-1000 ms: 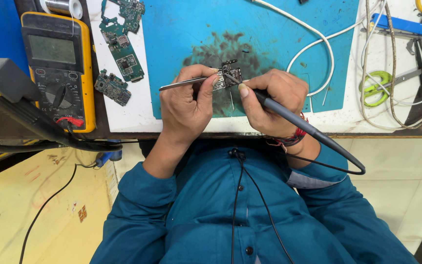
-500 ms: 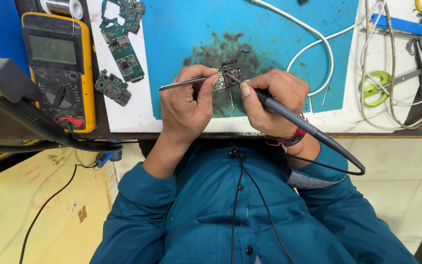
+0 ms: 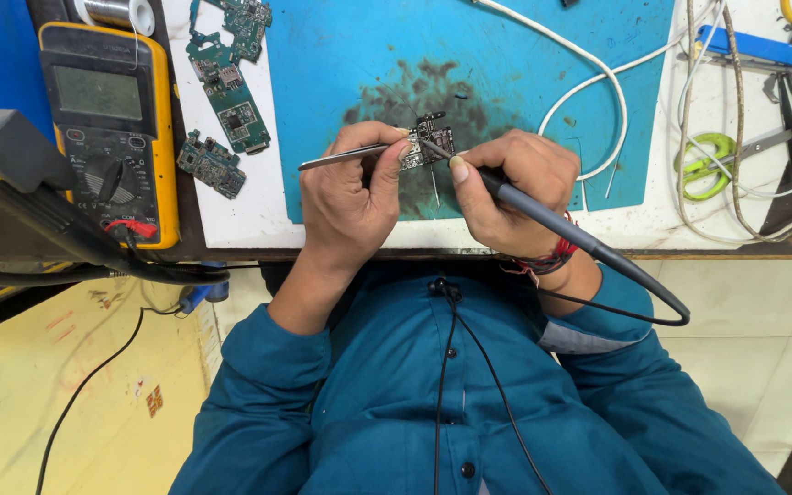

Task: The person solders components on a phone motherboard at a repair workbench. They hold the board with tweezers in one hand while applying a soldering iron to its contacts, repositioning the board and working on different points across the session.

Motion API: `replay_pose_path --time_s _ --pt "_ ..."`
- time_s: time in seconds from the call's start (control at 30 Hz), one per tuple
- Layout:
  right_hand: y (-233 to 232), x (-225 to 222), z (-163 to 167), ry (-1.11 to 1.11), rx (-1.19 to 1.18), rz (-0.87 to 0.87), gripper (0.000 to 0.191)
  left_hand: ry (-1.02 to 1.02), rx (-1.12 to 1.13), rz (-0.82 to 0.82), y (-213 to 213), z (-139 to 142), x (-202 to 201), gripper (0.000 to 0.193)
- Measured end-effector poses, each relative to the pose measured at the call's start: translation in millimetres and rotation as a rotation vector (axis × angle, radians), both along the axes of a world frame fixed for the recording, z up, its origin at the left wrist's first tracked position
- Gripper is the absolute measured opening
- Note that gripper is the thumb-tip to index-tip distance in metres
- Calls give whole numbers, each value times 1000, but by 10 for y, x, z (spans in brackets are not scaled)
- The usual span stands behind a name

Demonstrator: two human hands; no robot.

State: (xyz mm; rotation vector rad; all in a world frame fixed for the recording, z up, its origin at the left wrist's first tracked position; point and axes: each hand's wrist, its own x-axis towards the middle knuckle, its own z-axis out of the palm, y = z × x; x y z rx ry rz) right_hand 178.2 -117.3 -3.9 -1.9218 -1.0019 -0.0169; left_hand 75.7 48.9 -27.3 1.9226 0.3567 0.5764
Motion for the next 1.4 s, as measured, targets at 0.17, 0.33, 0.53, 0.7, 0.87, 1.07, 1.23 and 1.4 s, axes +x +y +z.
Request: replay_pose_path --time_s 0.17,0.33,0.53,0.7,0.87,1.07,1.23,1.4 --pt "-4 -4 -11 -7 -5 -12 11 -3 5 0 10 1 5 10" --pt "-12 -14 -17 -7 -11 -25 12 -1 -4 -3 1 6 3 9" --pt "-5 -11 -13 -12 -3 -23 13 13 -23 3 -4 7 -3 9" --pt "1 -4 0 -6 -8 -10 13 5 -6 -7 4 2 0 10" --pt "2 1 -1 2 3 2 12 2 -6 -5 2 5 -9 10" --pt "-8 -5 -11 -9 -4 -15 11 -2 -8 -8 4 0 -5 10" --pt "-6 -11 -19 -11 -1 -19 12 3 -9 -8 12 -1 -5 10" --pt "-3 -10 -13 -12 -2 -24 13 13 -13 -6 -2 9 -8 10"
